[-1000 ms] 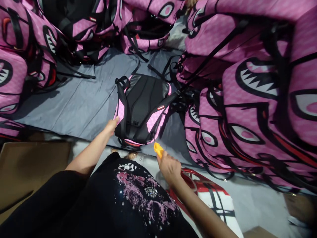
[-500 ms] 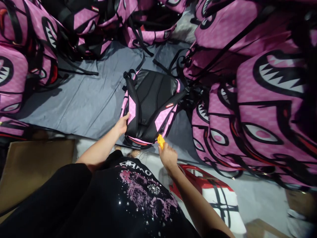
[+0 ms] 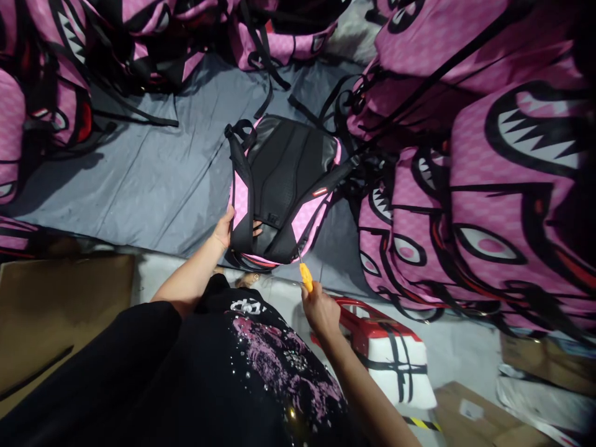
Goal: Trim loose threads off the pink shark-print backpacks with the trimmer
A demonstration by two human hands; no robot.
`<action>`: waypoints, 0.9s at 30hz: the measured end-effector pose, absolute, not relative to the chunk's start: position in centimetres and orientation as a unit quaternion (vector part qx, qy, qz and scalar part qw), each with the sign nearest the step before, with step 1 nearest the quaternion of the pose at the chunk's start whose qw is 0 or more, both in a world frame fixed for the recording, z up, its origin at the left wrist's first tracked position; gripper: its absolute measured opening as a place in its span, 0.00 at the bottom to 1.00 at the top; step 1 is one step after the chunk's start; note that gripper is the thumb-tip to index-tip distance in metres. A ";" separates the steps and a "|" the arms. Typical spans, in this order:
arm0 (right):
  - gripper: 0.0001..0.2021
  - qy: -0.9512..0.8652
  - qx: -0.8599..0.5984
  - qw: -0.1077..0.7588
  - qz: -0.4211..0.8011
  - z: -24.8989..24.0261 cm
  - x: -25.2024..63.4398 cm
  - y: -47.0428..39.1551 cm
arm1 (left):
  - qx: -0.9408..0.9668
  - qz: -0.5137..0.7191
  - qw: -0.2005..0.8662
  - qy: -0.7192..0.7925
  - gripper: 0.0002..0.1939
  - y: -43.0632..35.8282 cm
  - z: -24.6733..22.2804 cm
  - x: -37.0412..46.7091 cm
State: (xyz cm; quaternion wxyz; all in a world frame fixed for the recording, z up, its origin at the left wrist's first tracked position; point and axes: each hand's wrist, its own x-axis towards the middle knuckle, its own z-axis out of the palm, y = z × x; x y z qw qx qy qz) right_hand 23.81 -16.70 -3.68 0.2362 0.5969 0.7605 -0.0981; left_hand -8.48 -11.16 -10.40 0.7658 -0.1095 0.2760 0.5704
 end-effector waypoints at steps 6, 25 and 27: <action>0.16 0.693 0.650 0.262 -0.170 1.2 24.0 -19.1 | -0.124 0.559 0.767 0.289 0.37 -11.1 -10.2 -8.4; 0.17 0.639 0.701 0.234 -0.212 1.5 21.4 -18.9 | -0.090 0.551 0.775 0.295 0.38 -11.0 -9.7 -9.2; 0.18 0.638 0.706 0.227 -0.207 0.9 21.2 -18.5 | -0.078 0.543 0.779 0.303 0.38 -11.4 -9.1 -9.6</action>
